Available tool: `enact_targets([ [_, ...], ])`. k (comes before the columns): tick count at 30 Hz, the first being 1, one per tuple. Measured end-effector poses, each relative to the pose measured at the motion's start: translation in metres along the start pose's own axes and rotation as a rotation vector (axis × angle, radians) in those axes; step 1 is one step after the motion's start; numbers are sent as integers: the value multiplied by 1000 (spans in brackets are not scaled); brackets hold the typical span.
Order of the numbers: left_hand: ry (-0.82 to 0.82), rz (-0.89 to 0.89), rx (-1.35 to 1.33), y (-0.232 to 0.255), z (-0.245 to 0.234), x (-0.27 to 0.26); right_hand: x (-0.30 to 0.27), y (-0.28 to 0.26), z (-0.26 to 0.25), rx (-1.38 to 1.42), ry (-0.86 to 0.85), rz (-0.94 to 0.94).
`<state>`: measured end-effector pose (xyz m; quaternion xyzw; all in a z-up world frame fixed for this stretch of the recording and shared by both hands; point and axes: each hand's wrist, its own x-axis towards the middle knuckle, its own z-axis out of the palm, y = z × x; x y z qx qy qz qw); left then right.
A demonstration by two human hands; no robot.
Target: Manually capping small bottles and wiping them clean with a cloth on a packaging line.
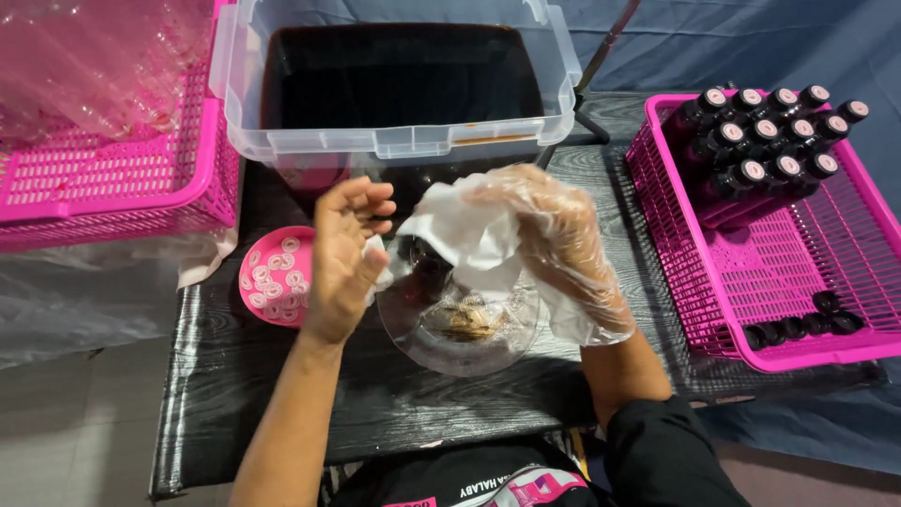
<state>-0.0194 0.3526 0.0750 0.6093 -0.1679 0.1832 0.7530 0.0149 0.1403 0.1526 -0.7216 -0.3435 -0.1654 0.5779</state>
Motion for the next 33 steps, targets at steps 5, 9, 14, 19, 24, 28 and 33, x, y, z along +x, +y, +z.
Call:
enact_targets([
  [5, -107, -118, 302, -70, 2, -23, 14, -17, -13, 38, 76, -43],
  [9, -188, -443, 566, -60, 15, -20, 16, -7, -14, -298, -17, -157],
  [14, -181, -598, 715, -35, 22, -14, 19, -5, -18, -359, -111, -140],
  [19, -91, -448, 576, -22, 19, -16, 2, 32, -3, -326, -154, -281],
  [24, -310, -221, 397, -7, 27, 6, -31, 71, 33, 157, -46, -650],
  [28, -664, -239, -49, -59, 12, 1, -40, 105, 80, 781, 73, -1096],
  [33, -1183, -389, -710, -11, 63, 20, -56, 141, 147, 662, 13, -752],
])
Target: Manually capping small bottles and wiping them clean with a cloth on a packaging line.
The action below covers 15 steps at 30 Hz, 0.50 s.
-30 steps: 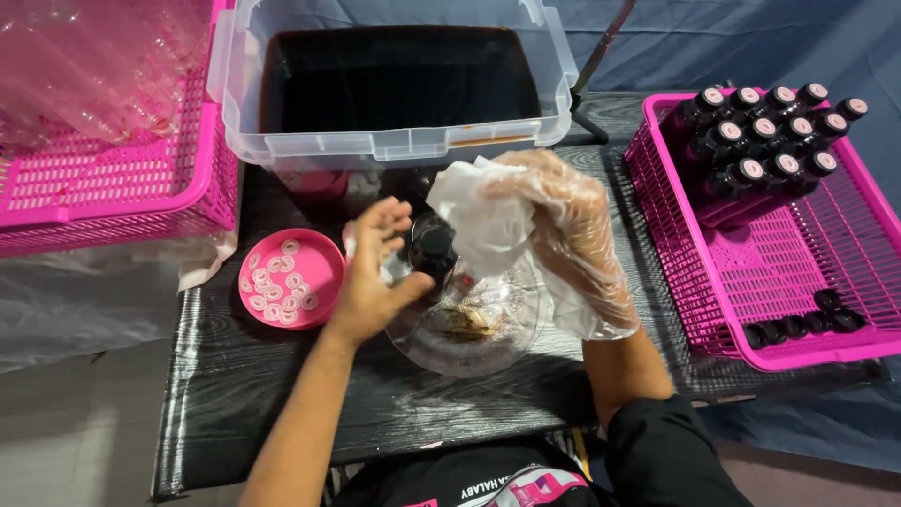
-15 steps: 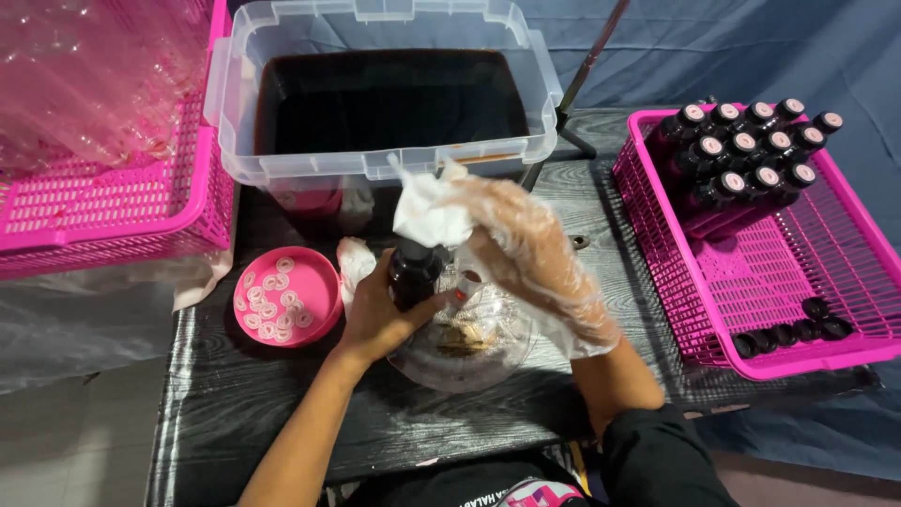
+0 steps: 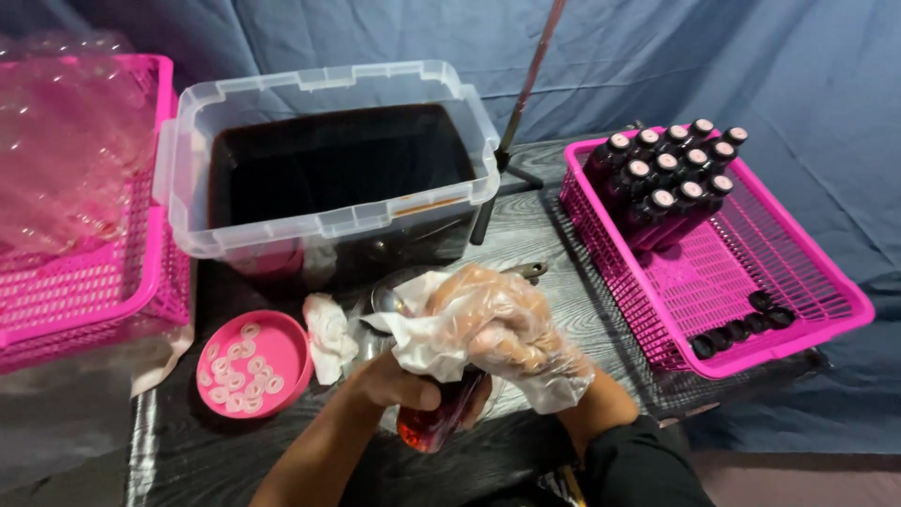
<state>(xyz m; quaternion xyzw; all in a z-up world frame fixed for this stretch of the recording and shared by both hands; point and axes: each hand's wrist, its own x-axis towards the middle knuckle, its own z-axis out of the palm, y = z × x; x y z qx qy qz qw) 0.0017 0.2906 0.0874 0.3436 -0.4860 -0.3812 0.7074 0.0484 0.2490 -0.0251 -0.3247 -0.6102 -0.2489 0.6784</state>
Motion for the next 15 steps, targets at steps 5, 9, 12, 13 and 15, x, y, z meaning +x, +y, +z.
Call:
enact_targets([
  [5, 143, -13, 239, 14, 11, -4, 109, -36, -64, -90, 56, 442],
  [9, 794, -355, 1072, 16, 21, -9, 183, -147, -45, -175, 92, 733],
  [12, 860, -333, 1277, 15, 22, -7, 188, -155, -52, -212, 86, 898],
  [13, 904, -330, 1294, 15, 22, -6, 186, -156, -57, -194, 75, 946],
  [15, 790, -268, 1226, 24, 24, -2, 173, -153, -66, -54, 146, 1009],
])
